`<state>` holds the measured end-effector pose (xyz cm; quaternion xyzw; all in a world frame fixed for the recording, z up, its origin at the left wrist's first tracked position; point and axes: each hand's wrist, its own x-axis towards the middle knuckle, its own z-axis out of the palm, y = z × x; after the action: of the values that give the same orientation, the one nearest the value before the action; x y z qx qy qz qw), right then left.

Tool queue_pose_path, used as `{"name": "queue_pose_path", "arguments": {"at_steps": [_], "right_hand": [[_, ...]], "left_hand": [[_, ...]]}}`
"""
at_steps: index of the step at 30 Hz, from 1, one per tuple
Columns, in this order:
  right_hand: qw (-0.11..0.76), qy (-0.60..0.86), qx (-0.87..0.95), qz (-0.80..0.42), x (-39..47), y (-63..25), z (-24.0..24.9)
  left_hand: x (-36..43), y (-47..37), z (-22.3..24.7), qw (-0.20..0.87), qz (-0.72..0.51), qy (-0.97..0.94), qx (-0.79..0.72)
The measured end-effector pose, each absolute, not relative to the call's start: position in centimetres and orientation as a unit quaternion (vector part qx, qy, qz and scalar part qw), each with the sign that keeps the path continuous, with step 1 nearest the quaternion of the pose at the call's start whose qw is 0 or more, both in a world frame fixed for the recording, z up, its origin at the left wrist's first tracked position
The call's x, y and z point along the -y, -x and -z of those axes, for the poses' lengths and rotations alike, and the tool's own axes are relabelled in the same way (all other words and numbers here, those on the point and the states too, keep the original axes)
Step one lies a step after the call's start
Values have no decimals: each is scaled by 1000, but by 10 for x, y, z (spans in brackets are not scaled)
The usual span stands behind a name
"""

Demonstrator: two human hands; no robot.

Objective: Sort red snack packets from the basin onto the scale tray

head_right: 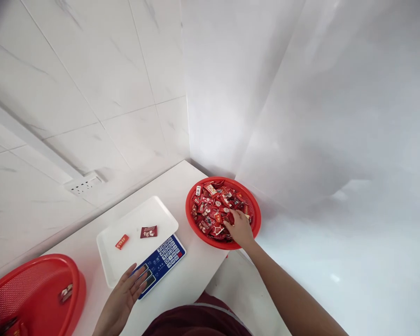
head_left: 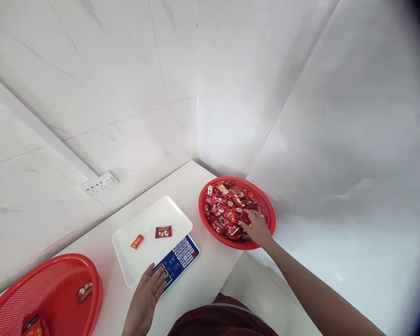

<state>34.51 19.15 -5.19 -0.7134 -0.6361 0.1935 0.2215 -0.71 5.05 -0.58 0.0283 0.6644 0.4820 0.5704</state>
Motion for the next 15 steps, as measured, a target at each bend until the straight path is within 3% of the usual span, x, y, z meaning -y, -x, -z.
{"name": "queue_pose_path", "arguments": {"at_steps": [8,15], "right_hand": [[150,709,657,-208,-215,-296,60],[267,683,616,-287,-229,-307,59]], "left_hand": [[-52,1,-5,579,-490,-34,-651],[-47,-3,-9,608,-473,-37,-636]]}}
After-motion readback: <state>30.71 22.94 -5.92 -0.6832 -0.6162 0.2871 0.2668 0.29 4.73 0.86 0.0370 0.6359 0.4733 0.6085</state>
